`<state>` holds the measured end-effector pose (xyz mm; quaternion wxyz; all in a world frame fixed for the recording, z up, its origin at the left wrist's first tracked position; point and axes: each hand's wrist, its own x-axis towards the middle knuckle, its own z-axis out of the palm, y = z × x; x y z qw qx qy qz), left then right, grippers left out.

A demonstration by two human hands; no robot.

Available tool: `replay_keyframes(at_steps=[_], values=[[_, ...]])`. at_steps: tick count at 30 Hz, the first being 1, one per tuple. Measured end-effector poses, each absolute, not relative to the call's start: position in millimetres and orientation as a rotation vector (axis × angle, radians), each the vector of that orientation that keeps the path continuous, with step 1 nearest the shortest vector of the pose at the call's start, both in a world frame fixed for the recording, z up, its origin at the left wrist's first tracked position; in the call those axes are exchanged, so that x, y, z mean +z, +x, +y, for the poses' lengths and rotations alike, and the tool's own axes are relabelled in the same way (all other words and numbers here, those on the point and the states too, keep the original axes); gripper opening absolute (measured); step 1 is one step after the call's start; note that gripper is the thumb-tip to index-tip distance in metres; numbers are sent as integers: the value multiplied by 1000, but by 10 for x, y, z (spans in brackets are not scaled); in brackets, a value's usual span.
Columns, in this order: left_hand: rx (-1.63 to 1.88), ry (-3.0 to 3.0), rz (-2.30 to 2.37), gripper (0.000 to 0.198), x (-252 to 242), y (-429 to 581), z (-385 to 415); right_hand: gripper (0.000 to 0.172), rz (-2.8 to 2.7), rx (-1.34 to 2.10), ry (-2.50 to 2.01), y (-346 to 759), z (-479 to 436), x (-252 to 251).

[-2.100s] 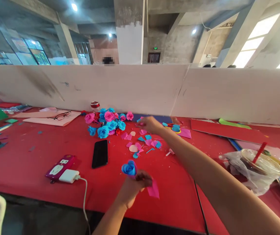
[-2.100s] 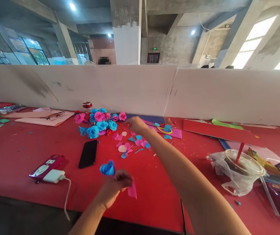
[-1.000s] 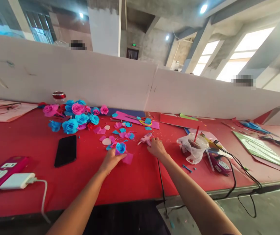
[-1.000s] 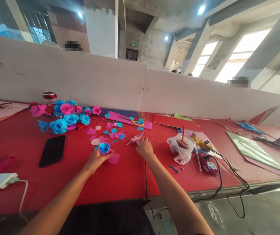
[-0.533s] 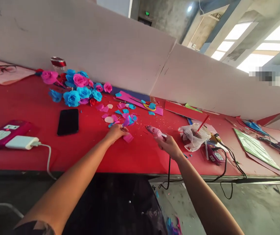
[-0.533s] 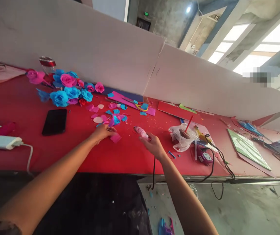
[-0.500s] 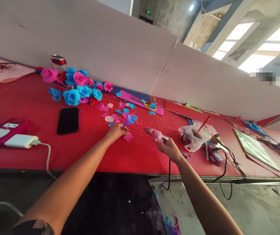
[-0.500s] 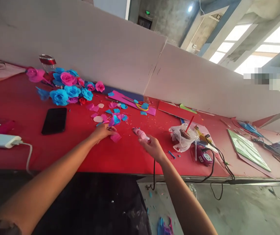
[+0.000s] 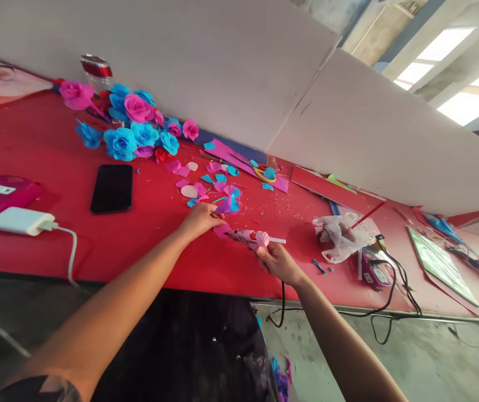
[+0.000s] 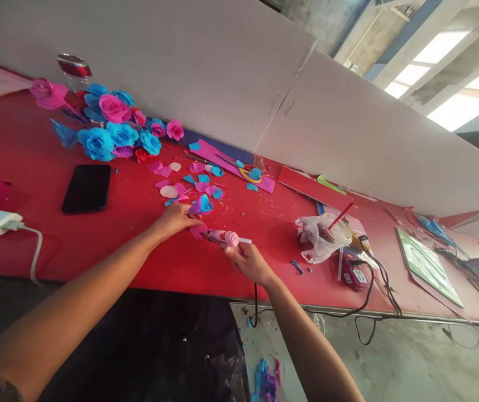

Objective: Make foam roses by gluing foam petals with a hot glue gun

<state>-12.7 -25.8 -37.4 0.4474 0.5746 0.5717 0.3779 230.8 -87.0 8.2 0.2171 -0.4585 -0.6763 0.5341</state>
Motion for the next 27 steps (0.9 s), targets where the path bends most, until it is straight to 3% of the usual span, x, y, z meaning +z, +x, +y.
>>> replay_keyframes(at_steps=[9, 18, 22, 27], values=[[880, 1505, 1462, 14, -296, -116, -271, 56, -1895, 1516, -1293, 2318, -859, 89], [798, 1542, 1270, 34, -276, -256, -279, 55, -1871, 1507, -1289, 2307, -870, 88], [793, 1642, 1294, 22, -266, -254, -285, 53, -1864, 1513, -1275, 2307, -875, 98], [778, 1661, 1341, 21, -220, -223, -312, 53, -1873, 1517, -1301, 2331, -877, 114]])
